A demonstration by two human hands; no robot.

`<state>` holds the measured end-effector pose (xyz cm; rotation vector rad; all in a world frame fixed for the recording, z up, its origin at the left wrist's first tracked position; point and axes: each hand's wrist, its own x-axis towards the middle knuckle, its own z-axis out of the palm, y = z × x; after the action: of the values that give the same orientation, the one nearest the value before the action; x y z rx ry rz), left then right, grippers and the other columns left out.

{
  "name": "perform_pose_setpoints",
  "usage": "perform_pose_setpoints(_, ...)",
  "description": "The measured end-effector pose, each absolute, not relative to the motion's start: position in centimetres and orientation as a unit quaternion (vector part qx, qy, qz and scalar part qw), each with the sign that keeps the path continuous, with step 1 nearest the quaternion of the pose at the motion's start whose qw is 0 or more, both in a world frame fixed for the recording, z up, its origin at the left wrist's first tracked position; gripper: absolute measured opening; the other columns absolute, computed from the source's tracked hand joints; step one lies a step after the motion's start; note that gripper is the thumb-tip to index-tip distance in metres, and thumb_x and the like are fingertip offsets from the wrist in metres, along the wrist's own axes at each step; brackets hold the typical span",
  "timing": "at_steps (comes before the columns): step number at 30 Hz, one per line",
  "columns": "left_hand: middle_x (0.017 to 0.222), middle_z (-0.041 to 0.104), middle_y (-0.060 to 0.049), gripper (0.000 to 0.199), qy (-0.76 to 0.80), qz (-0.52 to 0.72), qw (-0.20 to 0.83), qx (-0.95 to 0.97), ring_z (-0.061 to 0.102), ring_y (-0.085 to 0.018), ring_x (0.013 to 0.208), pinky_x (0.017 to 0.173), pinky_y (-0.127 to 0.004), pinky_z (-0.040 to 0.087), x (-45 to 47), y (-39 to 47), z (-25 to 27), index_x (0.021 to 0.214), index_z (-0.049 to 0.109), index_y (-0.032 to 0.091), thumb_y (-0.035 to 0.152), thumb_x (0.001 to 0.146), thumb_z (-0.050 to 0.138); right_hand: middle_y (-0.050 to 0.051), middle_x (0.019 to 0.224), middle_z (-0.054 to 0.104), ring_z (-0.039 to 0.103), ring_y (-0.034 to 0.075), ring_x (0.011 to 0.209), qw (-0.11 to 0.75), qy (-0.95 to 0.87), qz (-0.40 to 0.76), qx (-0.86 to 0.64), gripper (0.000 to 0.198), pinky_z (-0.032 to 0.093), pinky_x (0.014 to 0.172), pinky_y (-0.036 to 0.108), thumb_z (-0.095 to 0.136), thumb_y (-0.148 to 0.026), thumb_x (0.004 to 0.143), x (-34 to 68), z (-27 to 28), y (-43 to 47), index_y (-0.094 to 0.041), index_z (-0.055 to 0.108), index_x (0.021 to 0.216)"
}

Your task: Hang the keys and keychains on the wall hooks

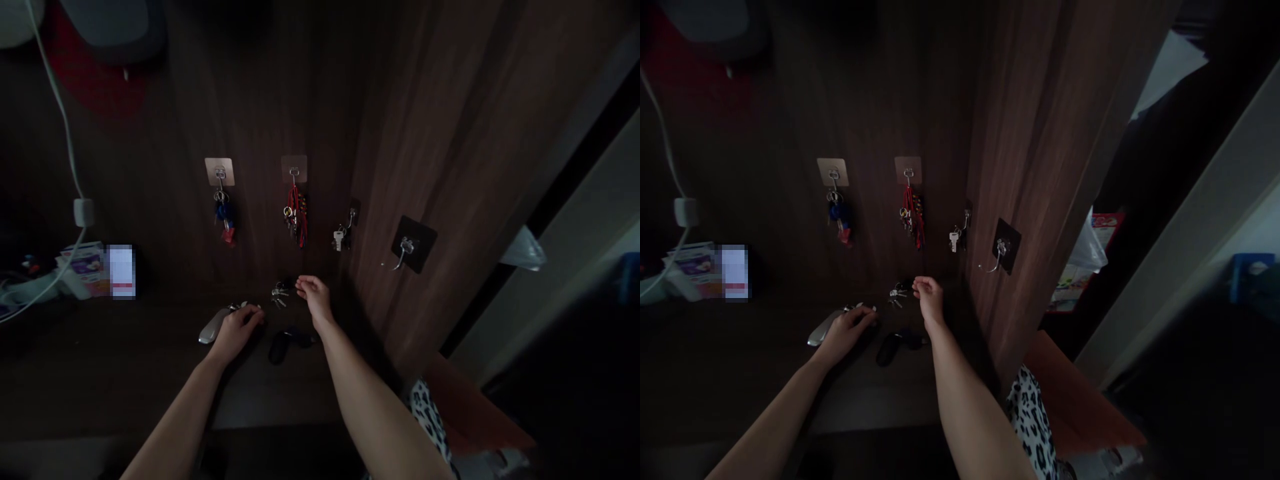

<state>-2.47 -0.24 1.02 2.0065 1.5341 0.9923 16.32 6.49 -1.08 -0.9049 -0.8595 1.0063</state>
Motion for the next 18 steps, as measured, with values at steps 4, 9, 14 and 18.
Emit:
perform_pose_setpoints(4,0.071,0.067,0.003,0.027,0.545,0.366,0.208,0.725,0.061,-0.015,0.07,0.069,-0.023,0.042,-2.5,-0.2,0.9,0.073,0.061,0.023,0.043,0.079,0.044,0.004,0.083,0.069,0.063,0.017,0.083,0.658,-0.508,0.36,-0.424,0.013,0.049,0.079,0.032,0.053,-0.022,0.071,15.5,-1.8,6.6,-0.019,0.063,0.079)
perform_pose_setpoints(9,0.07,0.067,0.003,0.027,0.541,0.375,0.202,0.725,0.061,-0.014,0.068,0.068,-0.023,0.042,-2.6,-0.3,0.8,0.071,0.062,0.023,0.042,0.079,0.045,0.006,0.105,0.066,0.058,0.017,0.101,0.555,-0.646,0.266,-0.451,0.032,0.041,0.093,0.034,0.042,-0.012,0.076,15.0,-2.3,6.3,-0.02,0.062,0.1)
perform_pose_setpoints(14,0.072,0.067,0.003,0.026,0.537,0.381,0.2,0.725,0.061,-0.014,0.071,0.07,-0.023,0.042,-2.8,-0.2,0.6,0.074,0.062,0.023,0.042,0.079,0.044,0.006,0.126,0.054,0.045,0.019,0.119,0.433,-0.736,0.192,-0.483,0.045,0.033,0.101,0.038,0.047,-0.015,0.078,14.6,-2.0,5.6,-0.023,0.051,0.121)
perform_pose_setpoints(18,0.073,0.066,0.002,0.028,0.535,0.376,0.206,0.728,0.06,-0.015,0.07,0.071,-0.024,0.042,-2.8,-0.1,0.5,0.075,0.061,0.023,0.043,0.08,0.042,0.004,0.141,0.037,0.026,0.021,0.132,0.337,-0.787,0.157,-0.492,0.05,0.023,0.105,0.043,0.048,-0.029,0.083,14.0,-1.5,4.8,-0.03,0.038,0.132)
